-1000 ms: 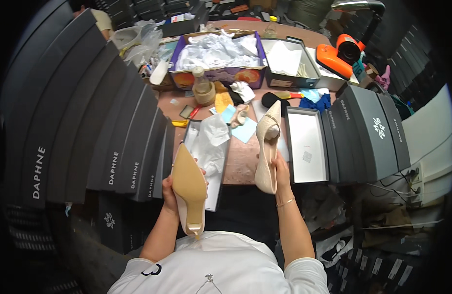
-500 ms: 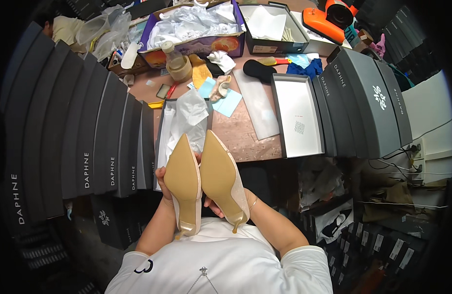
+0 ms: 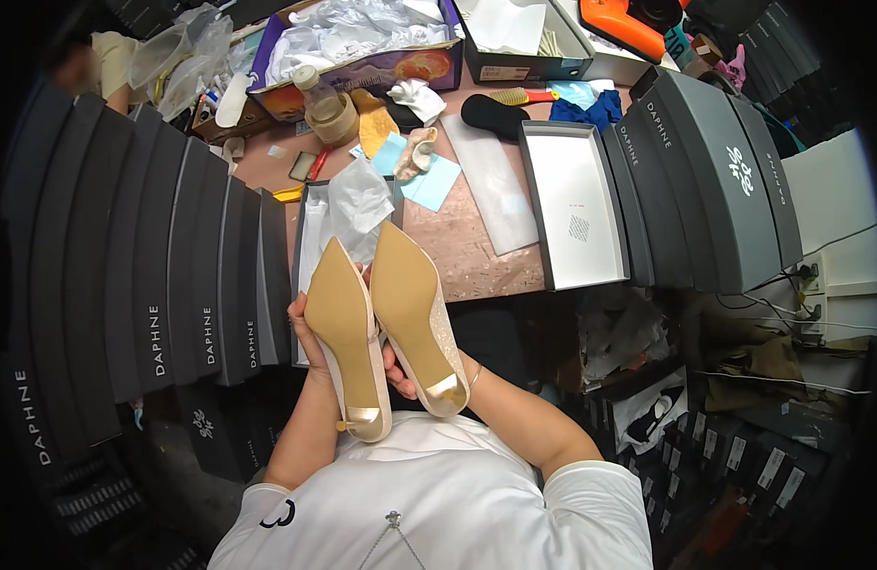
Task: Inspecting manufactured shoes and packing them into boxes with protective tissue paper and foam inserts.
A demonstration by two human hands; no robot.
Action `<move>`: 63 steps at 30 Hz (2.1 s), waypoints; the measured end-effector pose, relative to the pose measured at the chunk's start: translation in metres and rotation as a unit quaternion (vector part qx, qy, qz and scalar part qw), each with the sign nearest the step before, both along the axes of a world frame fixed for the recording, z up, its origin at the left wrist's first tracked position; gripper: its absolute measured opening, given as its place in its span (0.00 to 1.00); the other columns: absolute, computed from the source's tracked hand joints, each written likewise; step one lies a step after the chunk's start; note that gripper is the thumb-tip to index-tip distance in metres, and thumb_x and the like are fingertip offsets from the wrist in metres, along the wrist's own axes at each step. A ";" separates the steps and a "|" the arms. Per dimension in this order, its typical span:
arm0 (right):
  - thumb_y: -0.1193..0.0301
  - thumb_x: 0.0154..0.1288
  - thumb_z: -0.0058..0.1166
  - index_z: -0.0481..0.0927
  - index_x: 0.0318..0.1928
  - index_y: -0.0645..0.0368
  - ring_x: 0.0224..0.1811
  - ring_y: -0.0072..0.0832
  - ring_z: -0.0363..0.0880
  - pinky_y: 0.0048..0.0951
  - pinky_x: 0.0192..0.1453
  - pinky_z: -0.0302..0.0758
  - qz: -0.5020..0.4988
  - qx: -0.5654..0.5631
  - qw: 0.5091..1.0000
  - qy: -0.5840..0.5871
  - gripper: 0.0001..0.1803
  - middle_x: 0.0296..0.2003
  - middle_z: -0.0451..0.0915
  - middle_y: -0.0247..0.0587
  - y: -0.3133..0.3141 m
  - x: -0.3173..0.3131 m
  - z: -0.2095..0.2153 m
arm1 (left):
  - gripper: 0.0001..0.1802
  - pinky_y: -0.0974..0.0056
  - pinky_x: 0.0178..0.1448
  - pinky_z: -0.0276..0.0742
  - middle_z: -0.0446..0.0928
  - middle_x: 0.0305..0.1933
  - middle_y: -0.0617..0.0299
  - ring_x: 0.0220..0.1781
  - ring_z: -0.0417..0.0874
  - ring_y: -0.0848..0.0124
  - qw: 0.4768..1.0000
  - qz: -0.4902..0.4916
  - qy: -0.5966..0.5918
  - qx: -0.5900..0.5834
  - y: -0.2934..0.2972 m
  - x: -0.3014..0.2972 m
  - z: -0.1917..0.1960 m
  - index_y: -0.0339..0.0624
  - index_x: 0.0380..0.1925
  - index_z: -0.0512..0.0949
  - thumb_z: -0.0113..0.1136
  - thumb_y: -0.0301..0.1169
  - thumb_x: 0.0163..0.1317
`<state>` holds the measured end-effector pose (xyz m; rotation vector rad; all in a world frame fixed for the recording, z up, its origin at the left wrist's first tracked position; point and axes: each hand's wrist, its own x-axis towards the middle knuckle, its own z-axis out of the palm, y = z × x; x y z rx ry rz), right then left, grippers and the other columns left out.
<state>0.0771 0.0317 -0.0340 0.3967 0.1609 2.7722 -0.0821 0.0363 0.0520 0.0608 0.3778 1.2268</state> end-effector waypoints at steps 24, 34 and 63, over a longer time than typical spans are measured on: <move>0.66 0.67 0.53 0.77 0.49 0.66 0.36 0.35 0.82 0.33 0.42 0.78 -0.098 0.570 0.371 -0.726 0.17 0.38 0.79 0.49 0.175 0.151 0.050 | 0.36 0.47 0.59 0.75 0.73 0.54 0.45 0.55 0.77 0.51 0.986 0.127 0.090 -0.055 0.029 -0.011 0.035 0.37 0.56 0.68 0.49 0.55 0.58; 0.65 0.55 0.69 0.47 0.74 0.58 0.67 0.37 0.65 0.37 0.66 0.66 -0.246 0.533 0.618 -0.523 0.53 0.67 0.61 0.51 0.030 0.032 0.142 | 0.38 0.51 0.56 0.77 0.74 0.51 0.43 0.51 0.79 0.53 0.982 0.155 0.097 -0.044 0.041 -0.036 0.023 0.29 0.53 0.68 0.49 0.56 0.59; 0.73 0.67 0.55 0.76 0.50 0.65 0.43 0.23 0.80 0.26 0.49 0.78 -0.194 0.388 0.689 -0.580 0.13 0.44 0.80 0.39 -0.001 0.047 0.089 | 0.26 0.61 0.51 0.80 0.76 0.28 0.62 0.30 0.80 0.73 0.977 0.011 0.206 -0.060 -0.037 -0.016 0.015 0.38 0.59 0.67 0.53 0.42 0.67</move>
